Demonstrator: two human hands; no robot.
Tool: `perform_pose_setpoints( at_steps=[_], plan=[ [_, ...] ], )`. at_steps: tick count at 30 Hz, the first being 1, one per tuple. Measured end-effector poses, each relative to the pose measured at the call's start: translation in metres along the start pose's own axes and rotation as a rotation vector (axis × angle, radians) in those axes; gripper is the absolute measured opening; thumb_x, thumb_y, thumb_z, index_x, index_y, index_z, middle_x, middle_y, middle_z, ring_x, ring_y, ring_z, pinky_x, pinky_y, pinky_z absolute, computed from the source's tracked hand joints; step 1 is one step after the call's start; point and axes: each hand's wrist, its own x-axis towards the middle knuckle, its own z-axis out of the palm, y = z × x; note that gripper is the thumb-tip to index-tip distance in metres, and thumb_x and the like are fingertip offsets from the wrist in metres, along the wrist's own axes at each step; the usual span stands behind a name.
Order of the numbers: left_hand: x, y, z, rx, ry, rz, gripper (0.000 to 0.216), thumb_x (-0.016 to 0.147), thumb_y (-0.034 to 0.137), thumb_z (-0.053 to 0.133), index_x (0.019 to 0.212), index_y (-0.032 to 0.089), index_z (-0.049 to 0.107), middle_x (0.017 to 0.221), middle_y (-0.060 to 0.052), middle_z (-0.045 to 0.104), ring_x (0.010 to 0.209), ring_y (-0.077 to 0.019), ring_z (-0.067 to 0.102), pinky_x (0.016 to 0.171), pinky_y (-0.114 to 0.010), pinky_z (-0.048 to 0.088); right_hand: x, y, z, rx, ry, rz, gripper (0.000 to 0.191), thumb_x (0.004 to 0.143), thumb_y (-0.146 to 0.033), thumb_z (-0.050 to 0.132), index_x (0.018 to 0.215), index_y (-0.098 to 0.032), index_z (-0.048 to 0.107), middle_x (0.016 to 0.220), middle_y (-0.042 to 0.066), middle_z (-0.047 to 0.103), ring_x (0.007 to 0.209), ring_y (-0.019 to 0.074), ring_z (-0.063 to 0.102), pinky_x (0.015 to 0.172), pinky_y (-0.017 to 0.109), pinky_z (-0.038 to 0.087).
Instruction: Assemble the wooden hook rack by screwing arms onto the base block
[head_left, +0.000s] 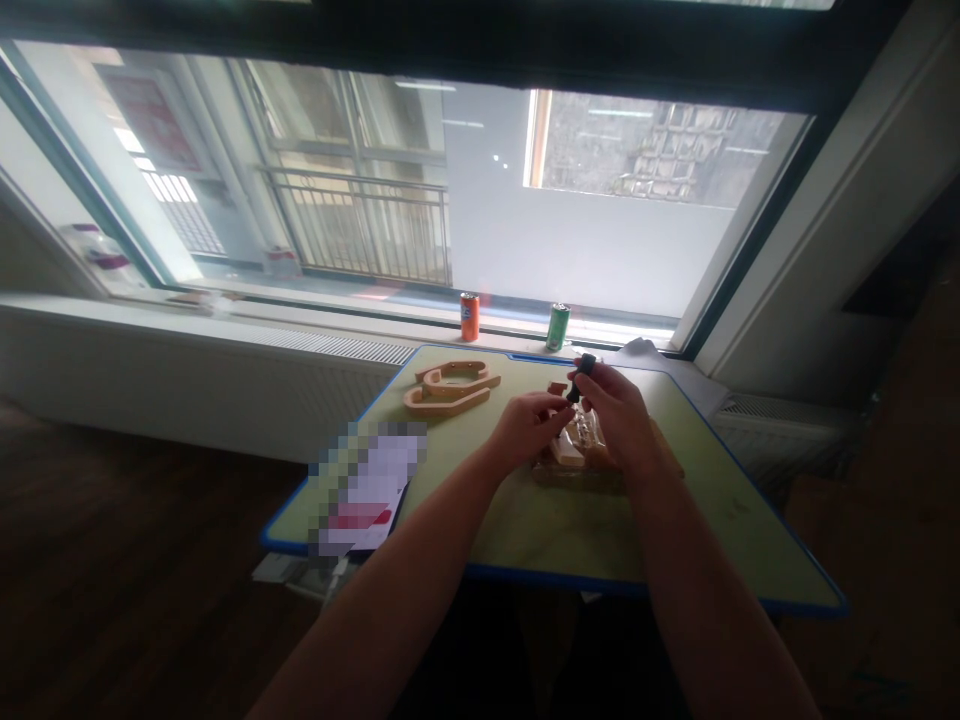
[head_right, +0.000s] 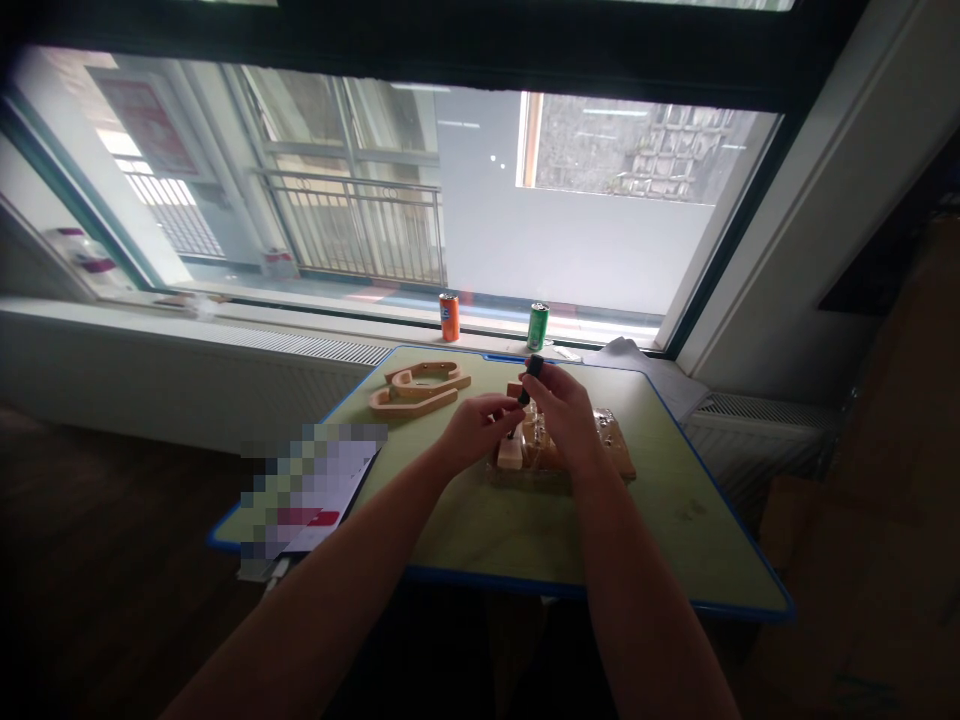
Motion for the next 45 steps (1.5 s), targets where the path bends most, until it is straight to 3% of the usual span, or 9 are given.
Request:
perform_pose_setpoints(
  at_steps=[4,9,14,20,31,38,45],
  plan=[
    [0.0001,0.0004,-0.0018,0.043,0.057,-0.039,0.030,0.071,0.043,0.065,0.080,0.014,0.068,0.068,0.000,0.062,0.055,-0.0084,0.047,0.052,-0.020,0.038,-0.0011,-0.0020,0.0011,-0.004,0.025,-0.044,0.023,0.065,-0.032,0.071,0.082,-0.020,0.060,0.073,-0.002,0.063,0.063,0.0119,0.055,0.057,0.026,0.042],
    [0.0018,-0.0020,-0.0062,0.020,-0.038,0.016,0.028,0.080,0.038,0.055,0.083,0.014,0.070,0.069,-0.002,0.063,0.060,-0.0097,0.051,0.056,-0.020,0.038,0.0009,0.0034,-0.0027,-0.002,-0.016,-0.033,0.025,0.075,-0.035,0.059,0.094,-0.022,0.065,0.089,0.002,0.067,0.063,0.0116,0.054,0.057,0.027,0.041],
    [0.0016,-0.0024,-0.0069,-0.011,-0.077,-0.026,0.032,0.081,0.040,0.052,0.087,0.014,0.070,0.069,-0.002,0.064,0.060,-0.0103,0.052,0.054,-0.020,0.038,0.0010,0.0055,-0.0039,-0.009,-0.005,-0.040,0.028,0.072,-0.032,0.062,0.098,-0.024,0.065,0.093,0.002,0.067,0.071,0.0147,0.057,0.062,0.030,0.045],
    [0.0011,0.0013,-0.0054,0.058,0.037,-0.059,0.030,0.070,0.043,0.064,0.076,0.014,0.068,0.061,0.001,0.058,0.052,-0.0075,0.044,0.048,-0.019,0.033,-0.0012,0.0022,-0.0019,-0.057,-0.092,-0.015,0.030,0.072,-0.036,0.064,0.100,-0.023,0.063,0.088,0.003,0.067,0.082,0.0197,0.061,0.072,0.036,0.048],
    [0.0011,0.0007,-0.0047,0.072,-0.056,0.059,0.031,0.085,0.037,0.048,0.082,0.014,0.068,0.072,-0.002,0.061,0.063,-0.0100,0.051,0.058,-0.020,0.039,-0.0010,0.0017,-0.0015,-0.012,-0.026,-0.037,0.025,0.075,-0.034,0.062,0.097,-0.023,0.064,0.088,0.002,0.068,0.084,0.0198,0.063,0.076,0.037,0.047],
    [0.0002,0.0019,-0.0013,0.143,0.051,0.000,0.029,0.076,0.042,0.059,0.075,0.015,0.068,0.066,0.000,0.060,0.056,-0.0084,0.048,0.053,-0.020,0.036,-0.0018,0.0042,0.0009,-0.027,-0.019,-0.048,0.025,0.067,-0.033,0.069,0.087,-0.024,0.058,0.085,-0.001,0.064,0.078,0.0175,0.062,0.071,0.034,0.049],
    [0.0003,0.0038,-0.0027,0.120,-0.070,0.015,0.031,0.086,0.036,0.047,0.080,0.015,0.070,0.070,-0.002,0.064,0.063,-0.0101,0.054,0.058,-0.020,0.038,-0.0024,0.0013,0.0028,0.037,-0.024,-0.051,0.029,0.075,-0.033,0.061,0.101,-0.024,0.058,0.093,0.003,0.066,0.081,0.0173,0.062,0.072,0.036,0.049]
  ],
)
